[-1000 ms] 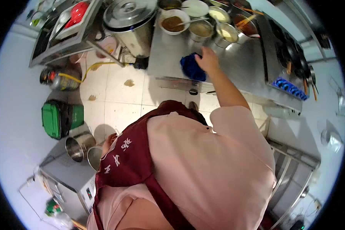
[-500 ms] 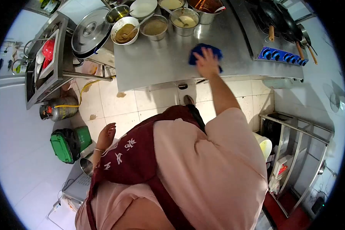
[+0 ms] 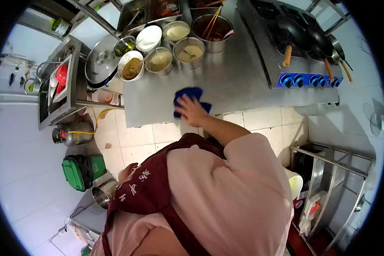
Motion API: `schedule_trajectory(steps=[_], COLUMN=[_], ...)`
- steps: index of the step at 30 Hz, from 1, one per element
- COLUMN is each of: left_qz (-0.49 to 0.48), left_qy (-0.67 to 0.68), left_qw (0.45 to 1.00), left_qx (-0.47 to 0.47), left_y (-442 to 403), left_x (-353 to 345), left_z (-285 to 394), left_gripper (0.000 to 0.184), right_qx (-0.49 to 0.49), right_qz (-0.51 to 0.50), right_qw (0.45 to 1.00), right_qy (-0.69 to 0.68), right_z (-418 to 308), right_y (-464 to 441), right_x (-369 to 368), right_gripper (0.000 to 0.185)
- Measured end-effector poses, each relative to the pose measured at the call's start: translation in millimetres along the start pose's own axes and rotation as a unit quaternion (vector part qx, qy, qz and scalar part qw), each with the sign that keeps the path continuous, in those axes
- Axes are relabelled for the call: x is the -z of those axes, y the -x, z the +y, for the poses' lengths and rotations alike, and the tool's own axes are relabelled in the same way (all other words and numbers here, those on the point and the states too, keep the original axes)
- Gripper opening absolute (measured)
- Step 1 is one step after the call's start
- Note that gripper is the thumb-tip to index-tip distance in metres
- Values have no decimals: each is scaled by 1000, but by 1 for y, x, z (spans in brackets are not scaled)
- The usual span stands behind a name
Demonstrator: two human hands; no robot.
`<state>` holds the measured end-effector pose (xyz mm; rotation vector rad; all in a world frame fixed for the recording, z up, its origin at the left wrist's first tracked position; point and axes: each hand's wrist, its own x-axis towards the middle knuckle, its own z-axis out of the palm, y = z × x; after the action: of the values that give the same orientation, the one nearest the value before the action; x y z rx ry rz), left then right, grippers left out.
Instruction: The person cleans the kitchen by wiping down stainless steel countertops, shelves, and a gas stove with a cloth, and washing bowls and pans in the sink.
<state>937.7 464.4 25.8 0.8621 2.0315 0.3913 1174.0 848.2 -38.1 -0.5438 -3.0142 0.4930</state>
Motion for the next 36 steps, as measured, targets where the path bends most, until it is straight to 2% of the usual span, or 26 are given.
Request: schedule_trajectory(steps=[2, 3, 4, 5, 7, 10, 11, 13, 17, 18, 19, 20, 21, 23, 27, 29, 30, 31, 34, 36], left_qz=[18, 22, 30, 38, 38, 77, 101, 156, 125, 101, 77, 66, 63, -3, 15, 11, 9, 8, 5, 12], left_qy=[45, 44, 28, 12, 23, -76, -97, -192, -242, -309, -374, -433, -440, -443, -444, -455, -464, -466, -480, -483], left_qw=[997, 996, 999, 999, 999, 993, 988, 960, 958, 946, 922, 895, 893, 884, 880, 877, 873, 874, 866, 868], left_qx=[-63, -69, -30, 11, 23, -36, -62, -133, -91, -14, 59, 86, 72, 150, 170, 155, 148, 139, 138, 109], left_y=[-11, -12, -11, -10, -20, -26, -34, -59, -122, -137, -151, -168, -179, -198, -222, -225, -227, -230, -214, -218], left_x=[-9, -7, -6, -7, -15, -12, -11, -8, -8, -14, -19, -25, -28, -33, -51, -50, -50, -51, -51, -53], left_z=[-3, 14, 31, 45, 39, 71, 82, 94, 139, 155, 168, 171, 184, 207, 190, 177, 177, 177, 197, 184], left_gripper=[34, 34, 34, 34, 34, 37, 39, 41, 52, 55, 59, 70, 70, 74, 84, 85, 85, 85, 78, 77], right_qx=[115, 157, 158, 80, -68, -241, -240, -417, -424, -434, -448, -436, -423, -427, -407, -401, -366, -331, -320, -315], right_qz=[-15, -18, -14, 9, 34, 83, 86, 146, 152, 102, 107, 98, 89, 92, 96, 121, 152, 180, 209, 260], right_qw=[991, 984, 984, 996, 997, 964, 964, 890, 892, 895, 887, 894, 901, 899, 908, 908, 918, 926, 924, 912], right_qy=[-73, -83, -77, -50, 1, 75, 75, 111, 27, 14, 15, 16, 17, -1, -21, -18, -9, 2, -24, -34], right_z=[21, 44, 70, 95, 140, 194, 197, 194, 210, 209, 214, 222, 231, 249, 257, 251, 248, 244, 224, 197], right_y=[12, 17, 25, 35, 58, 88, 89, 95, 89, 84, 79, 74, 71, 64, 69, 87, 97, 108, 140, 156], right_x=[3, 10, 18, 25, 40, 51, 57, 68, 35, 53, 60, 67, 73, 81, 77, 64, 57, 49, 39, 43], right_gripper=[39, 38, 38, 38, 41, 46, 46, 49, 58, 62, 62, 62, 61, 60, 54, 50, 48, 45, 40, 35])
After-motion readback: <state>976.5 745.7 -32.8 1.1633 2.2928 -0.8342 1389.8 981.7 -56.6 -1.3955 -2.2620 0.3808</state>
